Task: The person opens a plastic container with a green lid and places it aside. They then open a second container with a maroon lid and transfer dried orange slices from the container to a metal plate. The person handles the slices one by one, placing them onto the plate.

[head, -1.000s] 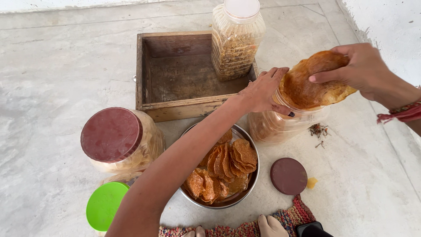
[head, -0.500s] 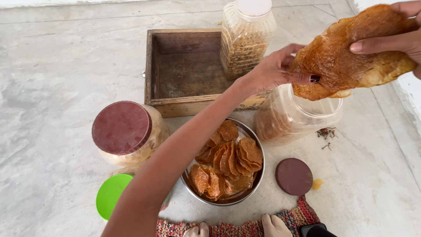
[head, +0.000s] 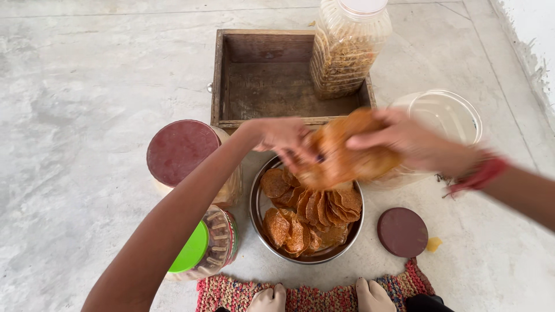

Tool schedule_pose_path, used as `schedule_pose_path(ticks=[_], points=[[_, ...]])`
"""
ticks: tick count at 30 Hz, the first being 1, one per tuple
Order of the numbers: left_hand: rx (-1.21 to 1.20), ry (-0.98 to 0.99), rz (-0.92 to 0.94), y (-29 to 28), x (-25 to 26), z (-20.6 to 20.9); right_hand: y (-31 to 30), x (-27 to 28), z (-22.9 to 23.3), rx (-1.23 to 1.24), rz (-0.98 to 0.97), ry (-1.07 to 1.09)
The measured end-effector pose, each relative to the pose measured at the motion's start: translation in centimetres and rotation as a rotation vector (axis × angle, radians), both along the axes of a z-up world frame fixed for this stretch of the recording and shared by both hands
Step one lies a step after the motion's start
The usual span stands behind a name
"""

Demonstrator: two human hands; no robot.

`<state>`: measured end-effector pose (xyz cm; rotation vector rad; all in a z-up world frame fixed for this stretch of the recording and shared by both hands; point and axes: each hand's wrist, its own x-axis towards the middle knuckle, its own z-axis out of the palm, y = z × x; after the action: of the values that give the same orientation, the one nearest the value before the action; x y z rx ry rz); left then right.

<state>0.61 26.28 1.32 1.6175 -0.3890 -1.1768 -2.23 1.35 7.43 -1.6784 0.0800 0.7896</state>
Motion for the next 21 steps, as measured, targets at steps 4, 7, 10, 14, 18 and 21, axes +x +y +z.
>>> schedule_pose_path(ticks=[4,7,10,14,18,21], points=[[0.352,0.138,-0.023,2.1,-0.5,-5.4,3.8,-1.3,-6.2,-0.001,-0.032,0.290],[0.532,0.144,-0.114,2.1,-0.9,-8.4,6.0,-1.2,-9.6,-0.255,0.182,0.212],[0.615,0.113,-0.156,1.2,-1.9,-9.7,6.2,-0.6,-11.7,-0.593,0.441,0.018],[0.843,-0.089,-0.171,0.4,-2.9,-9.9,5.3,0.1,-13.8,-0.870,0.605,-0.203],[0.885,-0.305,-0.133,-0.4,-2.4,-10.1,3.2,0.3,-15.5,-0.780,0.532,-0.655],[0.869,-0.305,-0.048,-0.5,-2.2,-10.4,1.7,0.2,-16.1,-0.795,0.569,-0.715]])
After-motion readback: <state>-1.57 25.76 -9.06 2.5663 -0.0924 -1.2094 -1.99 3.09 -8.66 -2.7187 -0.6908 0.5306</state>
